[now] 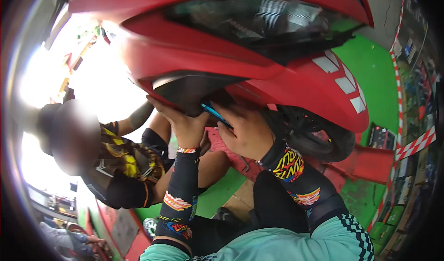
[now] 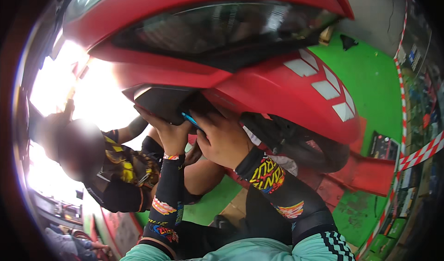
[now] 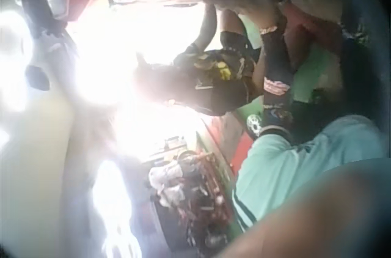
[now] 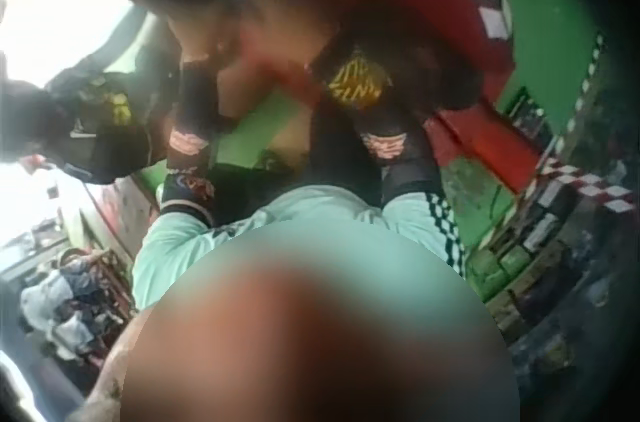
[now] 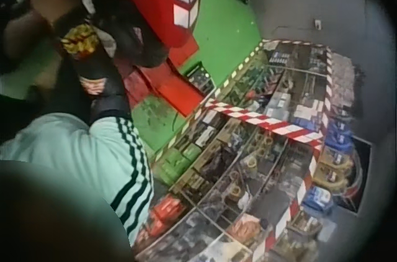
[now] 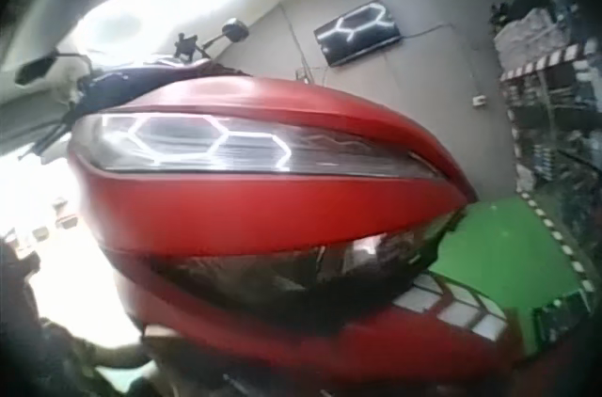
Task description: Removing and inspecting the front fairing and headlight assembly of a red Honda scooter.
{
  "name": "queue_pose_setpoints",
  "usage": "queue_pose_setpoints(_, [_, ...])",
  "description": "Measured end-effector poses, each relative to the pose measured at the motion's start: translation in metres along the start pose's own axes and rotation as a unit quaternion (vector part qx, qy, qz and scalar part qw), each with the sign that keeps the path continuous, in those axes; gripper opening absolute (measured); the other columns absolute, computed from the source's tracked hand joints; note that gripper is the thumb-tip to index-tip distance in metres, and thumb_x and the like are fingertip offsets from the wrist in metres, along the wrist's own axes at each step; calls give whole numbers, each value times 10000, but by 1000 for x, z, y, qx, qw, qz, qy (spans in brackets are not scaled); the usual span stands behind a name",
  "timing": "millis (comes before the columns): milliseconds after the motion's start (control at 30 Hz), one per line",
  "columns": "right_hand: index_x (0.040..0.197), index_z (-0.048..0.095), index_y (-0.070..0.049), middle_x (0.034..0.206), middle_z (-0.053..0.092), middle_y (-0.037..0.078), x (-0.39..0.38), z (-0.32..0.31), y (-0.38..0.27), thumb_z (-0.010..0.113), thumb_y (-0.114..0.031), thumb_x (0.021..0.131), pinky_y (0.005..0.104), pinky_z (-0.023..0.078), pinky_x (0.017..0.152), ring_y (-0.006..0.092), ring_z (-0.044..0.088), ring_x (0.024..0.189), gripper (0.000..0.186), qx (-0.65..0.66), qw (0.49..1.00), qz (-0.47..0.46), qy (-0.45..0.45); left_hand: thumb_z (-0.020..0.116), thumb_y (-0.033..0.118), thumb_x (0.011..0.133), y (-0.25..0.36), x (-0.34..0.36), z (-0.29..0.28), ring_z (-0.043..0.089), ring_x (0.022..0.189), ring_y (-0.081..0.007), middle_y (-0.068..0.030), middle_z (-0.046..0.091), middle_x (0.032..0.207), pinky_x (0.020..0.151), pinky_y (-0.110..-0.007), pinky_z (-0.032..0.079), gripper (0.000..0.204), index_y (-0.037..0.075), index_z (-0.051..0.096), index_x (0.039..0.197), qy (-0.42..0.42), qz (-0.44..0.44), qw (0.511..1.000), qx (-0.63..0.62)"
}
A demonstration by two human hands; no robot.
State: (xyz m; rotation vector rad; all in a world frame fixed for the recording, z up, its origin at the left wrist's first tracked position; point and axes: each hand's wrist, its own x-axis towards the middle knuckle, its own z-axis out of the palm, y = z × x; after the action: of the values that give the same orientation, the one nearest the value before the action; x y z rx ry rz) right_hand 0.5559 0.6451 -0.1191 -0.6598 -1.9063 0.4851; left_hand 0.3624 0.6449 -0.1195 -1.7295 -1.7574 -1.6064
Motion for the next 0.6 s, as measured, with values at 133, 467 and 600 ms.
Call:
queue_pose_setpoints(133, [1433, 618, -67, 1154, 701, 203, -3, -1, -5, 672, -160, 899, 480, 591, 842, 383, 701, 1002, 545, -13, 1000, -11, 21, 895, 176, 719, 6, 3, -4, 405, 1478, -417, -336, 280, 1631, 1227, -473, 333, 1392, -48, -122, 1644, 26, 26, 999, 4])
queue_pose_setpoints(467, [1414, 624, -59, 1017, 705, 167, -32, -42, -21, 683, -166, 894, 474, 591, 757, 351, 709, 862, 534, 131, 990, 42, 7, 882, 245, 799, 32, 9, -30, 376, 1461, -399, -286, 336, 1561, 1226, -493, 276, 1049, -64, 253, 1580, 15, 88, 983, 164])
queue_pose_setpoints(600, [1401, 634, -69, 1028, 703, 218, -39, -69, -33, 650, -146, 915, 476, 587, 734, 387, 709, 815, 493, 238, 967, 93, 19, 873, 206, 794, 67, 4, -41, 394, 1479, -337, -289, 279, 1655, 1234, -386, 302, 1269, -87, -25, 1641, -44, 17, 991, 126])
